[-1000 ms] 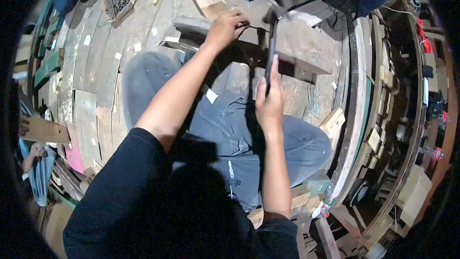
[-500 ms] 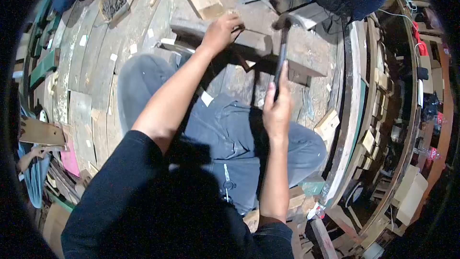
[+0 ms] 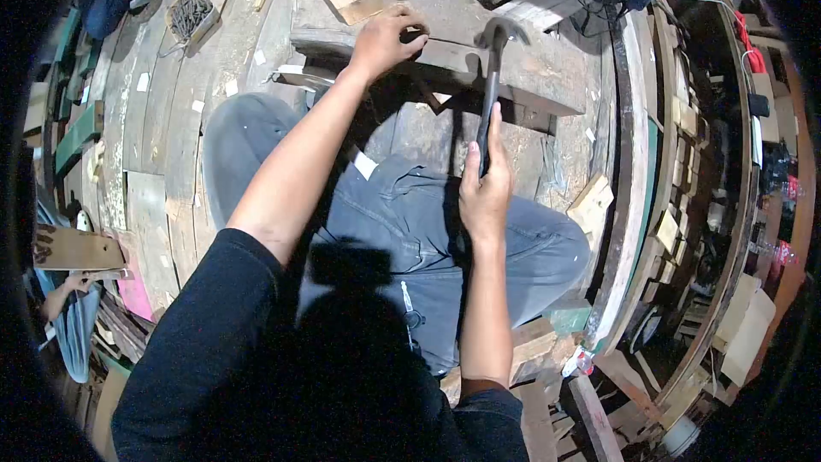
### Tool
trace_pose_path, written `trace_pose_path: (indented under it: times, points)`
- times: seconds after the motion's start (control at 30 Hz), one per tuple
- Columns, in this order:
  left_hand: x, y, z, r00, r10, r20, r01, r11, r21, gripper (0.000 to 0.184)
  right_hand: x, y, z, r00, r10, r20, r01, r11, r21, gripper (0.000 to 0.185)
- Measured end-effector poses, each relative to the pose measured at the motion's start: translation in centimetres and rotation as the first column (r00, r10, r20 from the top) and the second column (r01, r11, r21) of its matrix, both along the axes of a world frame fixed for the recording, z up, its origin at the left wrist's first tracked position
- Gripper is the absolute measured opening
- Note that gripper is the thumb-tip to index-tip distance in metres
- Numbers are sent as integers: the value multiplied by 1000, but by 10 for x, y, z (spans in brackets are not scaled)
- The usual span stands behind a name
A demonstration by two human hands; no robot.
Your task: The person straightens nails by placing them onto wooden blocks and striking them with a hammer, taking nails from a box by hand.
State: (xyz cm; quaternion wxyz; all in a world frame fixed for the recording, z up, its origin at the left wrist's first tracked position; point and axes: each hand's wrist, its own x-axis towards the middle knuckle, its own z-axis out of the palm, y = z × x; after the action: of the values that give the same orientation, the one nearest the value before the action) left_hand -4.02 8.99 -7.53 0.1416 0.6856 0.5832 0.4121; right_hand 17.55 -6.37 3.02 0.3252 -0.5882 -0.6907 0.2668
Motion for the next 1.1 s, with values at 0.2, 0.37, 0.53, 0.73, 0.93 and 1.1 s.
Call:
trace_pose_path:
  times: [0.2,0.37,0.53,0.73,0.93,1.1]
  points:
    - [1,2,-4,999,3,-47,-2,1000,27,17,-13,8,26,998,-63,1,63,996,69,56]
    - [3,0,-4,1000,23,-11,-23,999,46,16,1,15,-25,989,35,144,-51,993,105,60]
    - [2,3,-6,1000,19,23,-20,999,40,20,10,7,-38,994,-43,102,31,993,116,58]
    - [-2,1,-5,999,4,33,-7,996,91,21,-5,10,-34,994,-6,105,-11,988,157,54]
    - [-1,5,-10,997,45,60,-51,994,92,20,-24,17,-12,990,32,140,-71,956,285,54]
    - [0,5,-10,996,56,67,-59,997,44,18,-38,17,3,997,30,65,-44,972,233,57]
